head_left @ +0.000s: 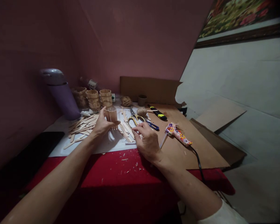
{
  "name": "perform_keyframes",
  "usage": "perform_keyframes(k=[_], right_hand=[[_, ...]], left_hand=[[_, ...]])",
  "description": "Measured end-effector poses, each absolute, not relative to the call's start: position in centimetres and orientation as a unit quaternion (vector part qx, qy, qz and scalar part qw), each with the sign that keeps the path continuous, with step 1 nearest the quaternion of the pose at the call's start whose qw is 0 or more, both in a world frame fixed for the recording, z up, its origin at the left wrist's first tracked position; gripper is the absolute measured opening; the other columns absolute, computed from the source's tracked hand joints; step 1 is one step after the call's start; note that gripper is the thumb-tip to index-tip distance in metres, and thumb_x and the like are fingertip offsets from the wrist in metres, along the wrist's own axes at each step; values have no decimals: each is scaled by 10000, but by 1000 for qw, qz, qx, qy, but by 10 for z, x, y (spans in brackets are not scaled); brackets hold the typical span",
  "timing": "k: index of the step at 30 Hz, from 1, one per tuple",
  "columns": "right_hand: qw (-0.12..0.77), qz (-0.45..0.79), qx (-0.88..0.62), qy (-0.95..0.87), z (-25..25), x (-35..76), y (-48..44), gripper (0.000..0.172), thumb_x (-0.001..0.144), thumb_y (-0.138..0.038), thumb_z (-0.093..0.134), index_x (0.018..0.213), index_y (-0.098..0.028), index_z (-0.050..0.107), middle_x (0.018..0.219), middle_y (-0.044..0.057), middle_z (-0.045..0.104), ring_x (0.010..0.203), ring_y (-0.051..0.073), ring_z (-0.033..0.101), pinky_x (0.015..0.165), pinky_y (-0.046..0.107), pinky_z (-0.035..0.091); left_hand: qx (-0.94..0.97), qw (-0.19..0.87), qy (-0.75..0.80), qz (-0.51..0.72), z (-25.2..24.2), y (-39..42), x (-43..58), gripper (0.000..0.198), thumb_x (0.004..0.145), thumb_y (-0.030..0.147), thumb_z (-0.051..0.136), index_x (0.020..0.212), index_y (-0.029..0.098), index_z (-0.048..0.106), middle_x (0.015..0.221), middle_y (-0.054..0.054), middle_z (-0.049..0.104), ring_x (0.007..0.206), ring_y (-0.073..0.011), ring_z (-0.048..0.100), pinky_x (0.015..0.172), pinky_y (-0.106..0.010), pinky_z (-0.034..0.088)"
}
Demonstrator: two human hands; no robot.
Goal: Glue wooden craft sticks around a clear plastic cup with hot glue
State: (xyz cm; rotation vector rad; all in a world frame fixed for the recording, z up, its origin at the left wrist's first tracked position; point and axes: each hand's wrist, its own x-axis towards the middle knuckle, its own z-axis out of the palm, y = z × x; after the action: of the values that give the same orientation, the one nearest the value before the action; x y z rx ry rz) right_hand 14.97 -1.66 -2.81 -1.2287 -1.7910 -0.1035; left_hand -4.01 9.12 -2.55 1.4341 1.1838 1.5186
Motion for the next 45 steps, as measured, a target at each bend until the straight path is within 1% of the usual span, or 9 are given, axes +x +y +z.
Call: perform_keyframes(k=[3,6,12,19,27,33,37,40,45], right_hand=[[462,-44,-502,-730,-28,149,-17,159,899,-164,572,899,-169,731,912,72,652,794,176,638,692,282,489],[460,-47,-504,-730,-28,150,-17,158,902,-165,572,897,-167,730,914,73,653,797,175,638,689,277,485],[452,-44,-510,-731,-29,150,-17,153,899,-167,577,893,-173,730,918,70,651,800,180,639,687,279,482],[442,-28,-515,-734,-29,150,-18,158,900,-165,569,892,-190,724,910,63,648,809,184,641,711,286,485],[446,-21,-511,-734,-29,151,-17,158,903,-162,569,896,-172,726,918,71,648,817,190,645,722,302,488],[455,-15,-506,-732,-29,150,-17,169,919,-183,553,896,-185,721,919,68,650,828,185,639,739,303,491],[472,18,-494,-730,-21,147,-13,176,936,-215,544,916,-193,717,924,66,661,830,183,632,754,306,501],[467,15,-473,-747,-6,141,-5,217,951,-214,510,1009,-199,719,1007,85,680,958,213,618,851,347,505],[384,-61,-455,-801,14,122,14,415,939,-147,463,1318,-217,615,1312,92,627,1191,268,500,1002,429,426]], left_hand=[[575,356,479,559,-24,89,-40,763,391,252,884,1050,190,504,945,-22,598,902,-234,590,765,-338,475],[571,362,477,562,-22,88,-40,640,404,217,846,936,203,491,840,12,562,768,-188,558,638,-293,455],[559,402,492,533,-16,83,-44,585,410,152,782,920,191,498,733,38,529,628,-149,509,508,-254,384],[539,421,468,560,-13,77,-42,717,431,208,834,1059,195,489,857,15,569,708,-160,541,571,-261,416],[558,418,477,536,-19,83,-43,651,401,217,870,940,188,507,735,39,539,607,-133,494,519,-256,393],[569,438,475,509,-19,81,-39,531,414,259,865,816,190,524,651,43,535,565,-137,489,507,-274,393],[572,434,470,513,-21,82,-39,523,399,244,854,810,196,534,657,39,548,574,-143,484,518,-278,380],[580,429,463,515,-22,84,-39,489,404,246,846,768,199,524,637,43,521,575,-141,465,523,-275,359],[608,440,409,520,-23,84,-40,392,453,236,800,749,178,550,660,31,534,600,-133,452,547,-268,358]])
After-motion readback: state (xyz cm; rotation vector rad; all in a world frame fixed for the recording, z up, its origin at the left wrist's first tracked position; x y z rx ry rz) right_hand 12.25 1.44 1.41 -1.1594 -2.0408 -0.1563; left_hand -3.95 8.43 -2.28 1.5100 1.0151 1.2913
